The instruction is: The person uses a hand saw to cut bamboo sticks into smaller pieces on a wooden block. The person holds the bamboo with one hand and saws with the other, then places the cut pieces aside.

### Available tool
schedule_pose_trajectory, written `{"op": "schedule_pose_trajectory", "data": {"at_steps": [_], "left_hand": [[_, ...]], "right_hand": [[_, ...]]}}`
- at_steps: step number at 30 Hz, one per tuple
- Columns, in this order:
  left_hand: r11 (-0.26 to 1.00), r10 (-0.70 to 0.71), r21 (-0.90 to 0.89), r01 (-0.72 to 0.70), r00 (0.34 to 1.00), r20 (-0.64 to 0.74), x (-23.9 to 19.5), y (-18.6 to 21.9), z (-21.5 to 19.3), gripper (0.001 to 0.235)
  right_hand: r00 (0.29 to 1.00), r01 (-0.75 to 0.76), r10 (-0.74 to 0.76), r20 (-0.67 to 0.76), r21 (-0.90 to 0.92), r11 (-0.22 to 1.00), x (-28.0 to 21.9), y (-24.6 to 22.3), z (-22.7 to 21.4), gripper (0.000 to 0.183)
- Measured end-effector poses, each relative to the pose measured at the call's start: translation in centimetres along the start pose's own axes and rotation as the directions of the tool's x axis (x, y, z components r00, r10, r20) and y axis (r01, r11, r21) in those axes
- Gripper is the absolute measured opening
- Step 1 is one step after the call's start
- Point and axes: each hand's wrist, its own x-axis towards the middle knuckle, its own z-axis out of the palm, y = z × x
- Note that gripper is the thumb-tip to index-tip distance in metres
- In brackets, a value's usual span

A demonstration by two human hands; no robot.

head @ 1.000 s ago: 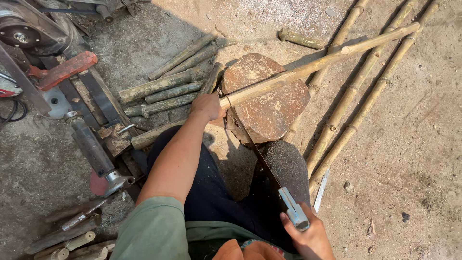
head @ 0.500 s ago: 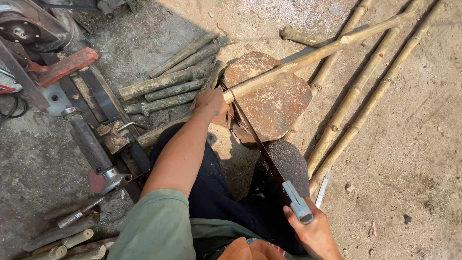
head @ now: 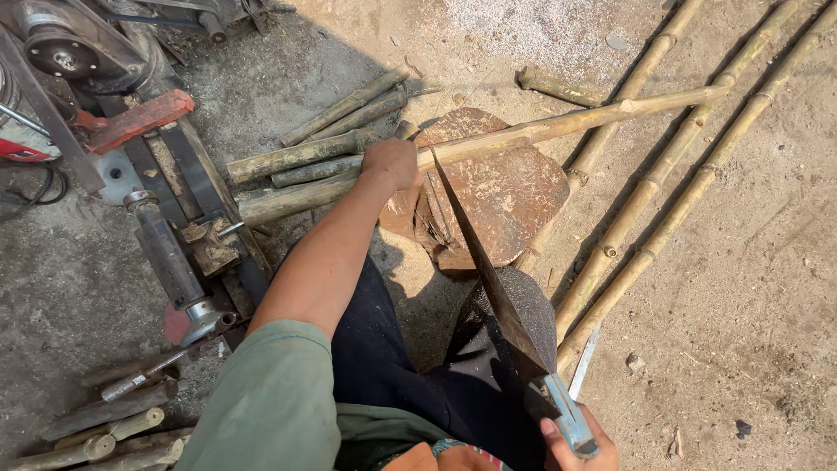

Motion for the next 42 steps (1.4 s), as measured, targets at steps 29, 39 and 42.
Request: {"op": "schedule_pose_trajectory", "data": {"at_steps": [29, 39, 42], "left_hand": [[0.998, -0.001, -0.070, 0.005, 0.998, 0.065, 5.5, -2.3, 1.4, 0.026], [1.000, -0.019, -0.016, 0.020, 0.995, 0.102, 6.2, -3.4, -1.9, 0.038], [0.996, -0.048, -0.069, 0.061, 0.983, 0.177, 5.7, -3.1, -0.6, 0.035]], "right_hand": [[0.819, 0.549, -0.573, 0.033, 0.245, 0.799, 9.3, -8.7, 10.4, 0.032], [0.952, 0.267, -0.283, 0.119, 0.137, 0.954, 13.6, -19.1, 14.5, 0.033], [0.985, 0.022, -0.021, 0.173, -0.003, 1.000, 10.8, -18.8, 11.5, 0.033]]}}
